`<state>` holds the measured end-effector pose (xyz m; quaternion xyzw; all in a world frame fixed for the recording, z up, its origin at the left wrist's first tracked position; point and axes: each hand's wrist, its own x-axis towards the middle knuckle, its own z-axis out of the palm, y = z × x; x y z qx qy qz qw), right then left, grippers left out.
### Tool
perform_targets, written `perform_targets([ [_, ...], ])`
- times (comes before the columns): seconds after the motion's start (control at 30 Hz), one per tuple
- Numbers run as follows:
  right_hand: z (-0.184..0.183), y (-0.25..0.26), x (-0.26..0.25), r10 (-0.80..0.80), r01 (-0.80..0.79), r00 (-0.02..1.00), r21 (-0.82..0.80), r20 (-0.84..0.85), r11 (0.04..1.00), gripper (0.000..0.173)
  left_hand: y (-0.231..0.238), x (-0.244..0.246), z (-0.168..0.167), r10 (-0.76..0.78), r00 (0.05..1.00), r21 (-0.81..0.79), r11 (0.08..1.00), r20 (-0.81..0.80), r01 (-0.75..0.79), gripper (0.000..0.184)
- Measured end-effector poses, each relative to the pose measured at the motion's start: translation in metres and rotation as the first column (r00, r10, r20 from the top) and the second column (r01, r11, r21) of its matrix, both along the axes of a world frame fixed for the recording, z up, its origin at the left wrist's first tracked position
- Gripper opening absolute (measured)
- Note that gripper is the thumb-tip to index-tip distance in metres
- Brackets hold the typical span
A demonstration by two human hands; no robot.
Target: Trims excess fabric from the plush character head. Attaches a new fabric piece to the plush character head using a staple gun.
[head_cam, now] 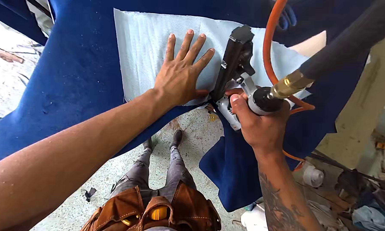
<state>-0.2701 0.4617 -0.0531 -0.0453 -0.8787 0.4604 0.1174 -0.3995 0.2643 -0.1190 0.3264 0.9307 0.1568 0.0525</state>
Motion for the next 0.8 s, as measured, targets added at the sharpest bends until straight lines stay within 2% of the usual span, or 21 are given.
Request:
perform_targets([
  [0.07,0.013,0.004,0.0,0.026,-0.025,1.0,-0.101,0.005,0.995,0.024,0.003,-0.001,-0.002,0.005,1.0,0.037,0.999,0.003,-0.005,0.105],
  [0.13,0.022,0.007,0.001,0.059,-0.068,0.997,-0.214,-0.05,0.974,0.016,0.001,-0.003,-0.004,0.011,1.0,0.049,0.999,0.006,-0.011,0.104],
  [0.2,0.021,0.007,0.0,0.056,-0.077,0.994,-0.238,-0.093,0.968,0.008,-0.002,-0.005,-0.006,0.004,1.0,0.032,0.999,0.019,-0.004,0.103],
  [0.27,0.012,0.007,0.001,0.05,-0.064,0.996,-0.197,-0.076,0.978,0.013,0.0,-0.004,-0.006,-0.009,1.0,0.046,0.999,0.025,0.008,0.103],
  [0.33,-0.001,0.007,0.004,0.031,-0.033,0.999,-0.155,-0.019,0.987,0.026,0.001,-0.005,-0.006,-0.009,1.0,0.061,0.998,0.018,0.008,0.103],
  [0.43,-0.008,0.004,0.001,0.01,-0.012,1.0,-0.13,-0.011,0.991,0.021,-0.002,-0.006,-0.008,0.001,1.0,0.058,0.998,0.013,-0.002,0.101],
  [0.53,-0.005,0.001,-0.003,0.013,-0.008,0.999,-0.093,0.051,0.996,0.027,0.001,-0.005,-0.007,-0.013,1.0,0.052,0.999,0.019,0.012,0.102],
  [0.67,-0.009,0.006,-0.015,0.006,-0.001,0.996,-0.054,0.091,0.999,0.016,0.003,-0.004,-0.009,0.015,1.0,0.063,0.998,0.016,-0.016,0.102],
  [0.8,-0.007,0.004,-0.014,0.004,-0.003,0.99,-0.009,0.138,1.0,0.013,0.004,-0.002,-0.008,0.018,0.999,0.042,0.999,0.031,-0.019,0.103],
])
